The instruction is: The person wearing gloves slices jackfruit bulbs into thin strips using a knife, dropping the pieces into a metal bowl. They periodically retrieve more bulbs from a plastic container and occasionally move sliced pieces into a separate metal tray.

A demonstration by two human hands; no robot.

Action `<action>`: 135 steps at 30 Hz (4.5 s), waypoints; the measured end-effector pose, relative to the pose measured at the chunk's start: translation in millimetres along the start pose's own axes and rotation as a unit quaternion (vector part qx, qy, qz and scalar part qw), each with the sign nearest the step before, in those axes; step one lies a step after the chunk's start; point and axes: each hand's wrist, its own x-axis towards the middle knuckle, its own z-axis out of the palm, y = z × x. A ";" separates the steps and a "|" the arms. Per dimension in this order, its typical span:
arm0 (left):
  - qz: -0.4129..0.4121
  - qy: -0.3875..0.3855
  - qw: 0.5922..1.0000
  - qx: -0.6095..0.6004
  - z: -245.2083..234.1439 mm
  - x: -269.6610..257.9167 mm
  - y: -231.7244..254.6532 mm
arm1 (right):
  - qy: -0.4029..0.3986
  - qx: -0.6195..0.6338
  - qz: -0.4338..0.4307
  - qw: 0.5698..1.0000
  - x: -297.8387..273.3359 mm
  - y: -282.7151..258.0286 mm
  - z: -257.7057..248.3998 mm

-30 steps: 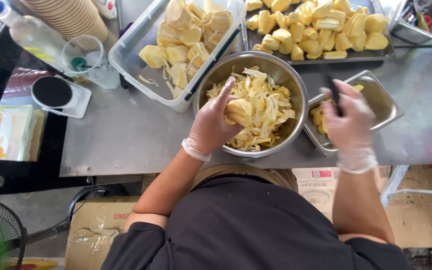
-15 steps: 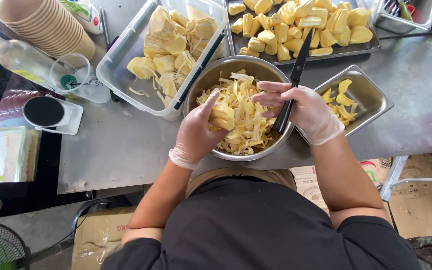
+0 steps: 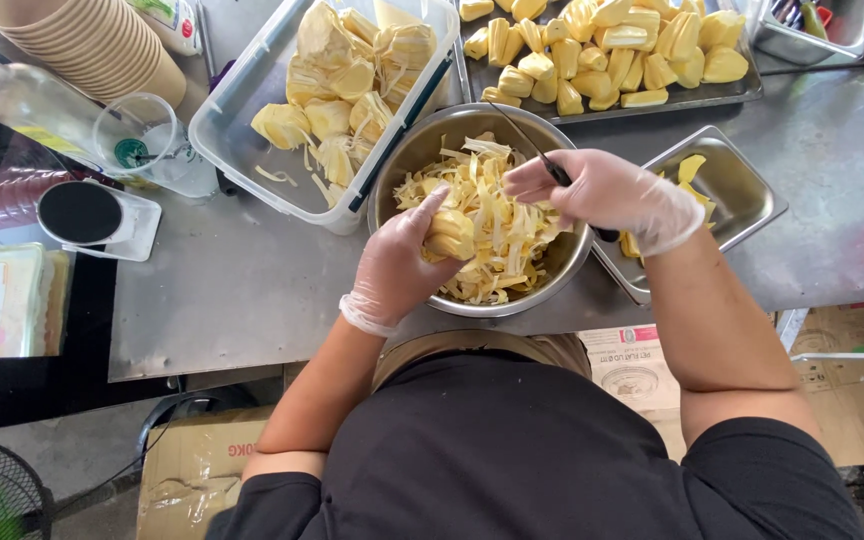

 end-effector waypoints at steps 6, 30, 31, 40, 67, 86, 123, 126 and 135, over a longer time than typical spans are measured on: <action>0.010 0.001 1.000 -0.001 0.9 -1.3 -0.3 | 0.009 -0.055 -0.047 0.997 15.3 10.5 -24.4; -0.015 0.114 0.988 0.099 -41.8 0.9 -23.5 | 0.288 -0.163 -0.122 0.936 135.6 28.5 -85.7; -0.035 0.125 0.987 0.097 -51.2 -3.7 -30.8 | 0.313 -0.204 -0.115 0.920 150.9 43.9 -110.2; -0.126 0.012 0.961 0.245 -144.6 23.2 -143.6 | 0.387 -0.436 -0.064 0.810 199.3 129.3 -178.5; -0.390 -0.106 0.914 0.013 -77.7 179.0 -216.3 | 0.042 -0.029 -0.055 0.997 -60.9 82.7 20.9; -0.144 0.043 0.537 -0.830 7.5 15.5 -37.8 | 0.190 -0.103 -0.247 0.945 -32.1 24.9 109.4; 0.017 0.230 0.916 -0.328 35.4 -4.3 -12.1 | 0.210 -0.228 -0.267 0.913 -1.1 -10.3 127.0; -0.093 0.239 0.692 -0.674 39.3 -4.9 -12.8 | 0.208 -0.186 -0.252 0.927 -6.7 -4.7 138.4; -0.005 0.295 0.704 -0.646 46.1 1.3 -12.7 | 0.213 -0.148 -0.353 0.899 -7.0 -7.4 142.7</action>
